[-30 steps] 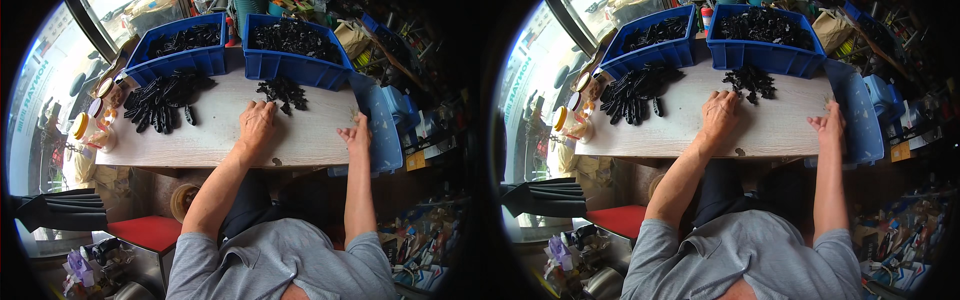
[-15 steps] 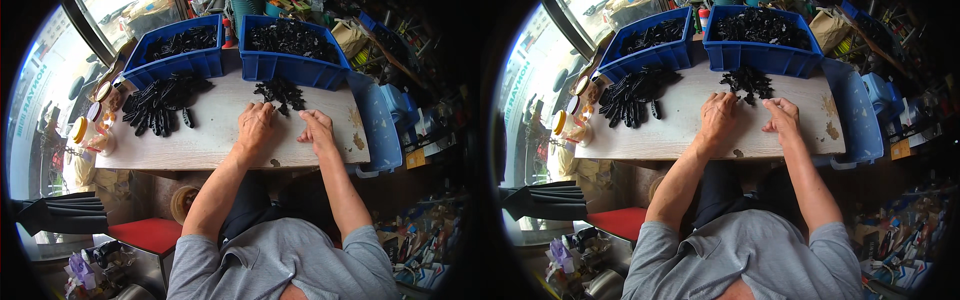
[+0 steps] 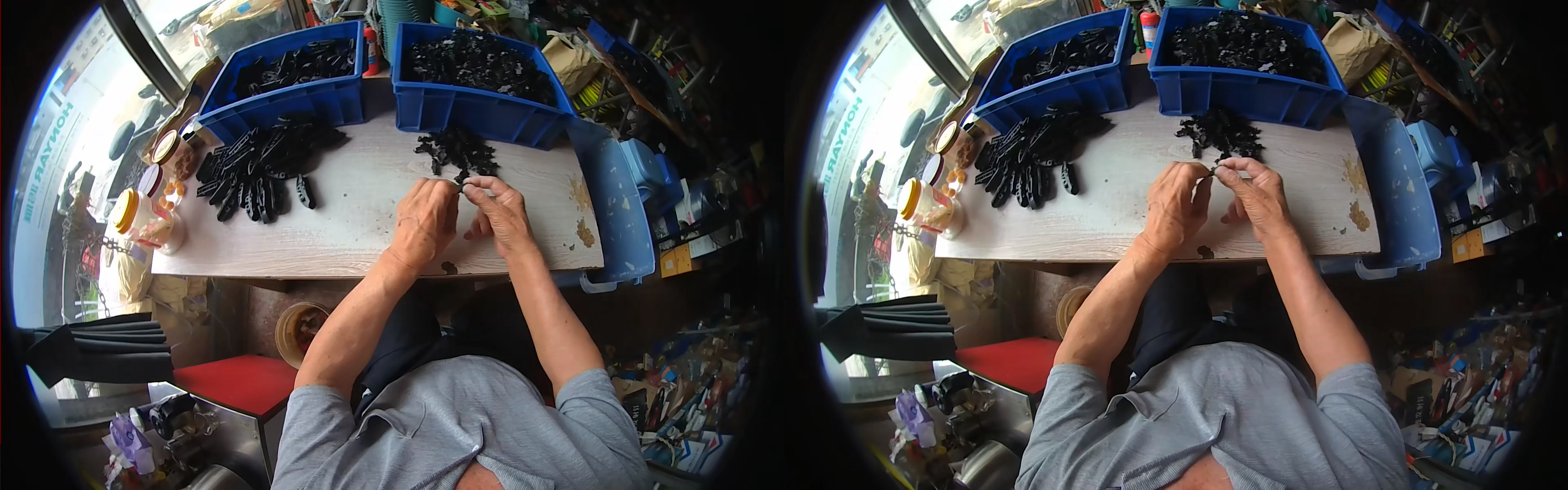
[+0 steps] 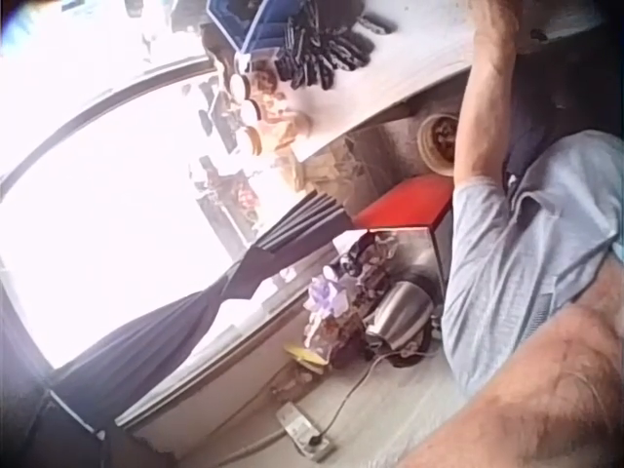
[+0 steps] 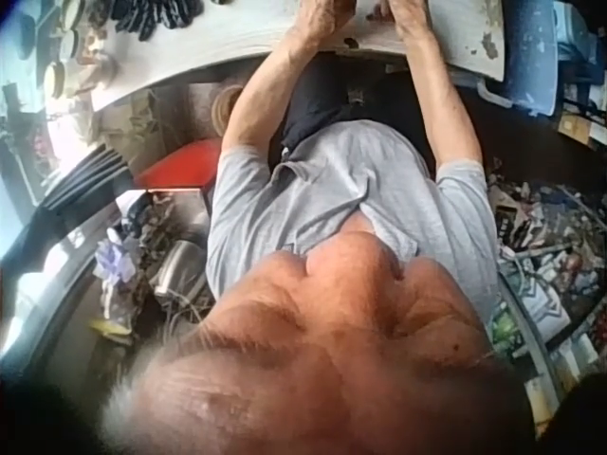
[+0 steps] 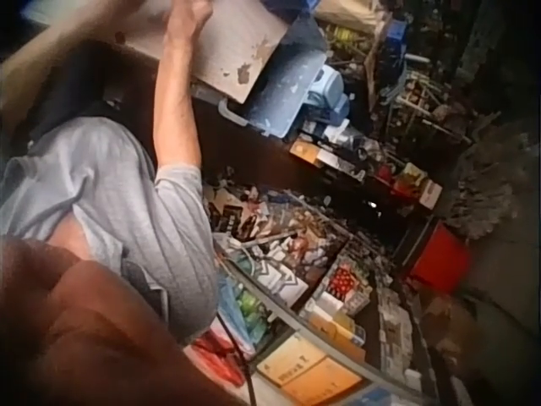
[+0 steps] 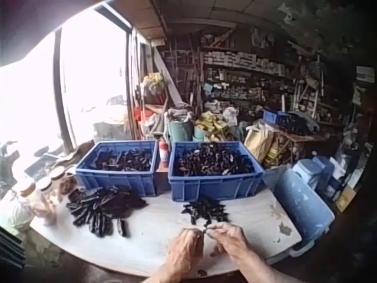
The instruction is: Assembling small black plastic components at a workbench.
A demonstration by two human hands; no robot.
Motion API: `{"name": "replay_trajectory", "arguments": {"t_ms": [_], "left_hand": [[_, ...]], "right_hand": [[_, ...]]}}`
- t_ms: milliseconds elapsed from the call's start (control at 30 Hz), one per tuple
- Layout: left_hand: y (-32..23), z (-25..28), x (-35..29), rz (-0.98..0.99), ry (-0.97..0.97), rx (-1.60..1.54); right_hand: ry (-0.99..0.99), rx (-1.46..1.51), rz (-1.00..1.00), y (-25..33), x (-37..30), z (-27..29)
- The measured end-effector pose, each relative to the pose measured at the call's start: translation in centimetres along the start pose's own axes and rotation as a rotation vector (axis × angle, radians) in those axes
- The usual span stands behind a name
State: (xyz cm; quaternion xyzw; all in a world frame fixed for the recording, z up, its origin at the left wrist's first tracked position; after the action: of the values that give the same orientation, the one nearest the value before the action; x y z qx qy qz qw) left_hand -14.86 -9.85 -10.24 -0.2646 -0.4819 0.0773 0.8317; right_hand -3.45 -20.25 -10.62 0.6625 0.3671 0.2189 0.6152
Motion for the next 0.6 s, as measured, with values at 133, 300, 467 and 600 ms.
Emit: {"name": "replay_trajectory", "arguments": {"t_ms": [133,300,467,600], "left_hand": [[-0.6,0.0,0.3,-0.002,0.108,-0.04],[-0.7,3.2,-0.1,0.034,-0.07,0.071],[4.8,11.1,-1.5,0.283,-0.257,0.711],[8.1,12.8,-2.7,0.502,-0.107,0.79]], "right_hand": [[0.003,-0.021,0.024,-0.2,0.0,1.0],[0.031,0.026,0.062,-1.0,0.3,1.4],[-0.002,0.023,0.058,-0.6,0.1,1.1],[0.012,0.047,0.062,-0.9,0.1,1.0]]}}
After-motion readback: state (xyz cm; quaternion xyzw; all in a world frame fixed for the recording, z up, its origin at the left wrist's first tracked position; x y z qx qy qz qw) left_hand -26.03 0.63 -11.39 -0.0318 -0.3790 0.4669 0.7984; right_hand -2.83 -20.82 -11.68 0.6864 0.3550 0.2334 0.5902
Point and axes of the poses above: each hand's wrist, its own x-axis towards the middle knuckle, its own z-axis out of the back of the hand, y = z × x, the point moved 3 cm from there along x, towards the middle knuckle, and after that the axes turned 1 degree about y, right-handed, at the moved point
